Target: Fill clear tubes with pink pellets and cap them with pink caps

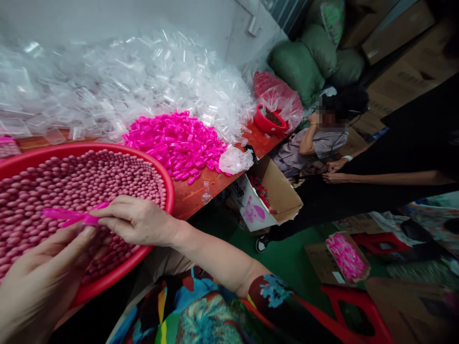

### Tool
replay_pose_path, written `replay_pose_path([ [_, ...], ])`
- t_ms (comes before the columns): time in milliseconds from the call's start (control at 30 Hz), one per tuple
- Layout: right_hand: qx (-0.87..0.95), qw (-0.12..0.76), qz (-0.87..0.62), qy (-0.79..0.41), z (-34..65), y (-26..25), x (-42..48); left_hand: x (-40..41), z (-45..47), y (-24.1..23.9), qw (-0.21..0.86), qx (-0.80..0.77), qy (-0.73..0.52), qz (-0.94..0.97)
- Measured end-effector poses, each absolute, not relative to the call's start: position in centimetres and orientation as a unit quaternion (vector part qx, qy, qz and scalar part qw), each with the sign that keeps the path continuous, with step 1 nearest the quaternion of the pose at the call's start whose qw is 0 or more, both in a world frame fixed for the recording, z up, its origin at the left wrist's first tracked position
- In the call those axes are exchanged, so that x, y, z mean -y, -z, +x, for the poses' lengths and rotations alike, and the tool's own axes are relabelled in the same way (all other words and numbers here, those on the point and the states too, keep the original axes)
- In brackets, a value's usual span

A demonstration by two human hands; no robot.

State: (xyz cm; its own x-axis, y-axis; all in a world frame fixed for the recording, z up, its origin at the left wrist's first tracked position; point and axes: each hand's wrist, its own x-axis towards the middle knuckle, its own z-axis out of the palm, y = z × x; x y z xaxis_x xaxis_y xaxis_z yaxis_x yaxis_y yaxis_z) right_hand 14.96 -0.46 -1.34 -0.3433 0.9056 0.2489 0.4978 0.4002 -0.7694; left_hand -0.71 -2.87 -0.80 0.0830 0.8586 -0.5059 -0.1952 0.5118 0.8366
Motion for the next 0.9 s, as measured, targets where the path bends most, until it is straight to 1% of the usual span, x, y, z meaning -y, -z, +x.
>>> replay_pose_path([
  [133,0.784,0.333,-0.439,-0.286,14.9,1.5,0.5,2.9,-0.4,0.1,0.66,-0.52,-0.413,0.352],
  [267,0.802,0.322,-0.425,-0.27,15.3,2.4,0.3,2.8,0.1,0.1,0.676,-0.534,-0.424,0.28],
  [333,0.794,0.353,-0.407,-0.283,15.5,2.8,0.3,2.9,0.2,0.1,0.687,-0.519,-0.444,0.248],
  [467,0.706,0.473,-0.394,-0.351,15.6,3.1,1.0,3.4,-0.2,0.5,0.721,-0.441,-0.481,0.234],
  [533,0.685,0.485,-0.412,-0.355,15.5,3.0,1.6,3.6,-0.4,0.8,0.735,-0.412,-0.482,0.241],
  [633,0.741,0.453,-0.412,-0.275,15.2,2.9,2.3,3.7,-0.6,1.1,0.74,-0.375,-0.503,0.243],
  [800,0.837,0.354,-0.399,-0.123,14.5,3.6,3.0,3.9,-0.5,1.3,0.727,-0.393,-0.513,0.232],
  [900,0.839,0.35,-0.409,-0.085,14.3,4.0,3.2,4.0,-0.4,1.6,0.729,-0.385,-0.504,0.258],
])
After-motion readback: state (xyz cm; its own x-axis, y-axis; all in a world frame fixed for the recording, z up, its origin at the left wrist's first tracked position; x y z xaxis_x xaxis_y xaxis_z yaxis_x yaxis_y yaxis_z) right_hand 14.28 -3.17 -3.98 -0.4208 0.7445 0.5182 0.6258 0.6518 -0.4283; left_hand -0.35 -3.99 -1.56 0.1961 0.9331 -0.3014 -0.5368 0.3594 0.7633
